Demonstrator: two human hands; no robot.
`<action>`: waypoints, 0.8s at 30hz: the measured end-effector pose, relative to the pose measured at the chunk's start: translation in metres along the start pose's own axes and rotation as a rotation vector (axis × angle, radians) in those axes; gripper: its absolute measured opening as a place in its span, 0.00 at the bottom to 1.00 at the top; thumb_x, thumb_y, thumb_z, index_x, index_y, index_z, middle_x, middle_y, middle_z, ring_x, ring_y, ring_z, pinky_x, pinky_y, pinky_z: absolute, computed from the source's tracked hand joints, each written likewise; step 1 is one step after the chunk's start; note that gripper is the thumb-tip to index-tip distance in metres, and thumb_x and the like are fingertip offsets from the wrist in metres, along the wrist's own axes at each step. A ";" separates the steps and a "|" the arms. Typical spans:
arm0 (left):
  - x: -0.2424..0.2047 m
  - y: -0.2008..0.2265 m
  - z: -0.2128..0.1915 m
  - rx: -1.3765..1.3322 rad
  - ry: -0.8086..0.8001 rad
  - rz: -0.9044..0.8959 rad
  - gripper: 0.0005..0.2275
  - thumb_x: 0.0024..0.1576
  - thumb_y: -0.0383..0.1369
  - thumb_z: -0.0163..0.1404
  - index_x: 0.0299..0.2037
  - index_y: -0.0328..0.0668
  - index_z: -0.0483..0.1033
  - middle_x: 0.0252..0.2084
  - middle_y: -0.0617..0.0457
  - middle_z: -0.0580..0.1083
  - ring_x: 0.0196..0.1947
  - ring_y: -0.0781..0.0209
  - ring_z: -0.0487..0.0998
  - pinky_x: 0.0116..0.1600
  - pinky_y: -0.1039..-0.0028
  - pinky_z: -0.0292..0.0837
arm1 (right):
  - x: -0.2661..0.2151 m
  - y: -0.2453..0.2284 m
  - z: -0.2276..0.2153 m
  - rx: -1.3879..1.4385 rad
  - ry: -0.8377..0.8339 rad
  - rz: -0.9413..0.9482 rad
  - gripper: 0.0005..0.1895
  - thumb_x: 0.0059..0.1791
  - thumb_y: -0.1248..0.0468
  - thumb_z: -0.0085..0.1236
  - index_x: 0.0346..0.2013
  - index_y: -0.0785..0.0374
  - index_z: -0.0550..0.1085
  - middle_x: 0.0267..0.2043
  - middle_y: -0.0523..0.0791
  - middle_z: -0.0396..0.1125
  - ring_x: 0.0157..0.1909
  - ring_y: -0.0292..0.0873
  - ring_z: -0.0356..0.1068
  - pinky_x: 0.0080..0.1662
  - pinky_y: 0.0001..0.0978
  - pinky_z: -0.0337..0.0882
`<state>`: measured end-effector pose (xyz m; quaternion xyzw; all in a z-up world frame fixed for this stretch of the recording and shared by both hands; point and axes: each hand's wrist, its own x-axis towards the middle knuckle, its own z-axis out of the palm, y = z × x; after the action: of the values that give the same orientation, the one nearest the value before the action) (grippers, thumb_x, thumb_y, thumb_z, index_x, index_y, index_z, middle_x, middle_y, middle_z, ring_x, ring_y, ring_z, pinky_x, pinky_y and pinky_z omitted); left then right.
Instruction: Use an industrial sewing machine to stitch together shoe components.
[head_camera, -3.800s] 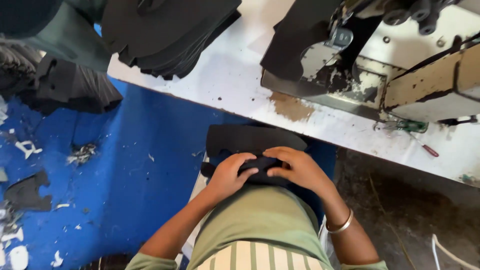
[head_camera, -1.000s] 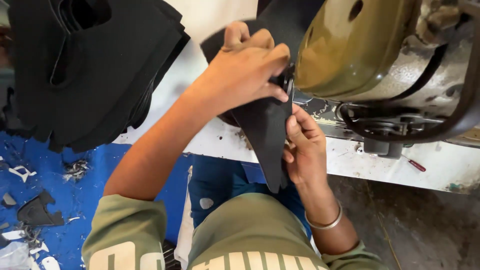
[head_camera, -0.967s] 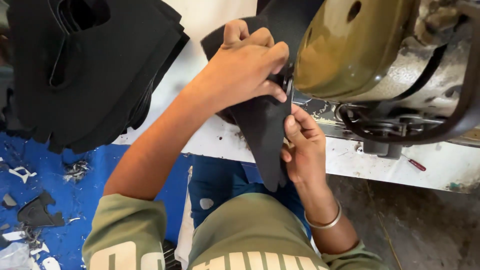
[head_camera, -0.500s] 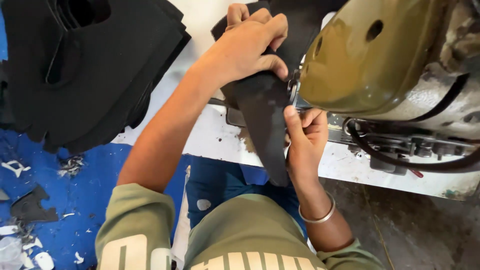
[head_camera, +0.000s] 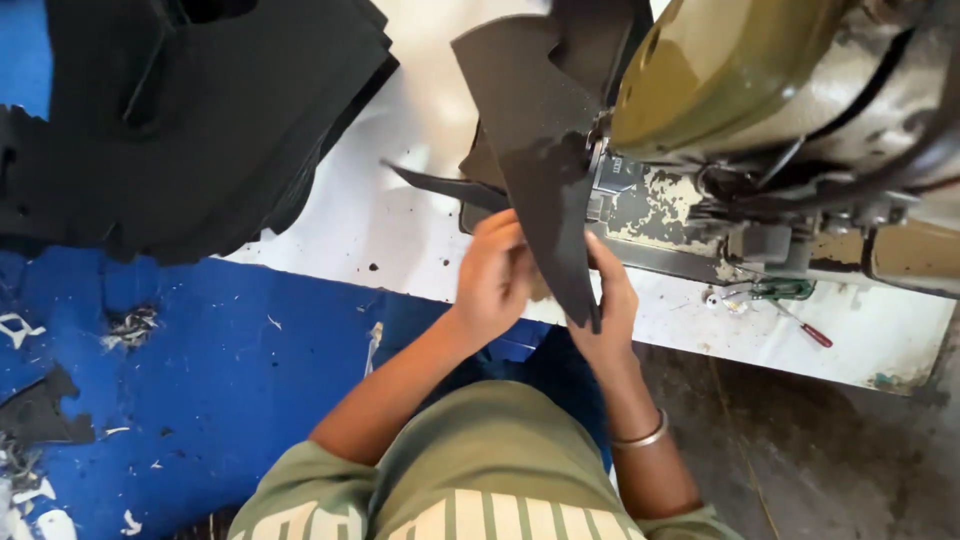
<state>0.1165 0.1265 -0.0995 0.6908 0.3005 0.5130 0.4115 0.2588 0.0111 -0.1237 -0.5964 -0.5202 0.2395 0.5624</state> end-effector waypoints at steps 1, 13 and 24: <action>0.005 0.016 0.001 0.069 -0.110 0.006 0.07 0.65 0.22 0.48 0.52 0.32 0.70 0.52 0.43 0.72 0.44 0.57 0.77 0.44 0.72 0.73 | -0.011 0.011 0.000 -0.274 0.069 0.104 0.30 0.53 0.65 0.61 0.70 0.60 0.66 0.62 0.48 0.71 0.61 0.46 0.75 0.63 0.31 0.72; 0.010 0.000 0.036 -0.939 -0.240 -0.942 0.09 0.61 0.33 0.57 0.30 0.41 0.71 0.21 0.62 0.65 0.13 0.75 0.62 0.16 0.80 0.51 | 0.002 -0.052 -0.006 1.208 0.504 0.556 0.28 0.46 0.67 0.63 0.60 0.70 0.68 0.56 0.52 0.71 0.58 0.50 0.71 0.62 0.45 0.71; 0.011 -0.035 0.028 -0.928 -0.208 -0.962 0.07 0.63 0.29 0.57 0.44 0.33 0.75 0.26 0.58 0.70 0.18 0.73 0.65 0.21 0.78 0.53 | 0.023 -0.042 -0.050 0.413 0.191 0.557 0.19 0.49 0.79 0.61 0.54 0.65 0.76 0.52 0.47 0.72 0.52 0.42 0.71 0.56 0.32 0.72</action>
<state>0.1467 0.1447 -0.1289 0.2779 0.2820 0.2794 0.8748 0.2954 0.0034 -0.0653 -0.6087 -0.2234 0.4271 0.6302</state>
